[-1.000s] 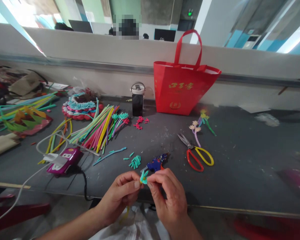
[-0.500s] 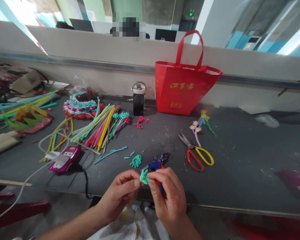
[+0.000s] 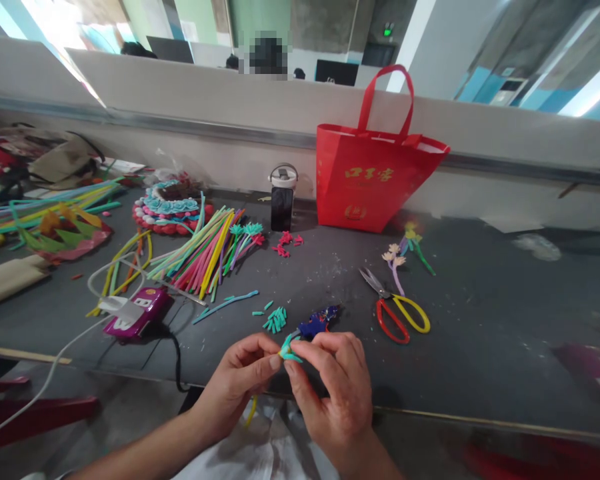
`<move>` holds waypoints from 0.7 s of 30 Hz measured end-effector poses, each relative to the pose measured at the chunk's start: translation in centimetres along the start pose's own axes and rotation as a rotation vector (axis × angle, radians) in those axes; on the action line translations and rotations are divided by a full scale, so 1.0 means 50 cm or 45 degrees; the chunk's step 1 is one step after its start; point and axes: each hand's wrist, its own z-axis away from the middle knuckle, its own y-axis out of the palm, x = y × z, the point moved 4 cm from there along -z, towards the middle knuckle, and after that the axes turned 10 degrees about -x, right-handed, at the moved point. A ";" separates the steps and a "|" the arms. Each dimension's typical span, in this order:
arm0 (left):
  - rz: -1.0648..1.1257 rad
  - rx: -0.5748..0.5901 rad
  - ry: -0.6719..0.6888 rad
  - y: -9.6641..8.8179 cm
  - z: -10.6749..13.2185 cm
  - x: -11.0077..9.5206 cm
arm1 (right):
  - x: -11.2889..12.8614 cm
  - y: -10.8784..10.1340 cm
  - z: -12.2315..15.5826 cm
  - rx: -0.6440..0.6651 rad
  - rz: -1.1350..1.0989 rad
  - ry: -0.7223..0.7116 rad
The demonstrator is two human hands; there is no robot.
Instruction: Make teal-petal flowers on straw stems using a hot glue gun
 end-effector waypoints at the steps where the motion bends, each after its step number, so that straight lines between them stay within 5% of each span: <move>1: 0.006 0.001 -0.005 0.000 0.001 0.001 | 0.000 0.002 0.000 0.006 0.012 -0.008; 21: 0.137 0.047 -0.084 0.006 0.000 0.002 | -0.013 0.011 0.011 0.029 0.004 0.059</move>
